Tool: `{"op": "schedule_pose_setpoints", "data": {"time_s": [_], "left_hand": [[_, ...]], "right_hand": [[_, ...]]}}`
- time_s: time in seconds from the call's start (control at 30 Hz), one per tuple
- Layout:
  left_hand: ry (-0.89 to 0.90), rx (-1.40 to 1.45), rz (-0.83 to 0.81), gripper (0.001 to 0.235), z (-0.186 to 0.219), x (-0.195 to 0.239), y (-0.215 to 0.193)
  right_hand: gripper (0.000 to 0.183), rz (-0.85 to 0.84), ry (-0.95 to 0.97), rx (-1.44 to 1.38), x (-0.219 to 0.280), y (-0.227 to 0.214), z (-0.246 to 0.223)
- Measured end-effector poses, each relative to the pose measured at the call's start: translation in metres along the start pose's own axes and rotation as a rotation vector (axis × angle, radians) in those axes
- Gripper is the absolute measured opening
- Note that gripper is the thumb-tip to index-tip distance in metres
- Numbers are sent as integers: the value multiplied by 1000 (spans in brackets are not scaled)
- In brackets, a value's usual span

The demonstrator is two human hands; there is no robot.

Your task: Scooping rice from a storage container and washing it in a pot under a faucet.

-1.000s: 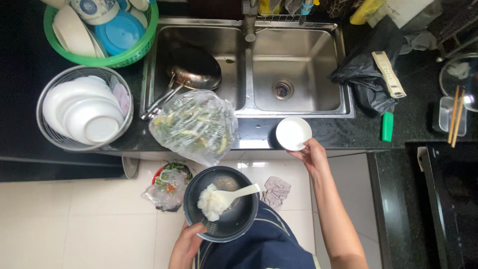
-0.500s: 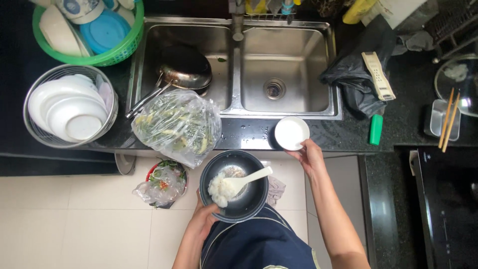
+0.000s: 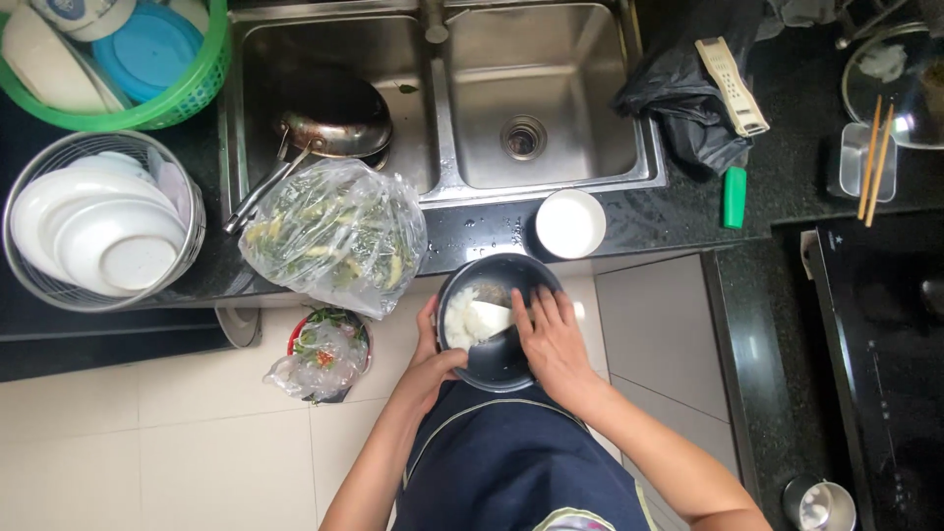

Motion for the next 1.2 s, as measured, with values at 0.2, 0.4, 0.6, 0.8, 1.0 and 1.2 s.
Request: {"op": "schedule_pose_setpoints", "data": {"time_s": [0.2, 0.4, 0.6, 0.8, 1.0, 1.2], "left_hand": [[84, -67, -105, 117, 32, 12, 23], [121, 35, -140, 114, 25, 11, 21], [51, 58, -94, 112, 29, 14, 19], [63, 89, -85, 111, 27, -3, 11], [39, 233, -71, 106, 33, -4, 23], [-34, 225, 14, 107, 15, -5, 8]], "right_hand": [[40, -287, 216, -459, 28, 60, 5], [23, -260, 412, -650, 17, 50, 5], [30, -299, 452, -658, 15, 30, 13], [27, -301, 572, -659, 26, 9, 52], [34, -216, 743, -502, 39, -9, 118], [14, -213, 724, -175, 23, 48, 159]]}}
Point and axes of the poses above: each hand's wrist, its own x-axis away from the middle knuckle, its own y-axis out of the palm, z = x × y, the point moved 8 cm from there along -x, towards the middle knuckle, and after that the axes turned 3 degrees about y, right-handed, at the moved point
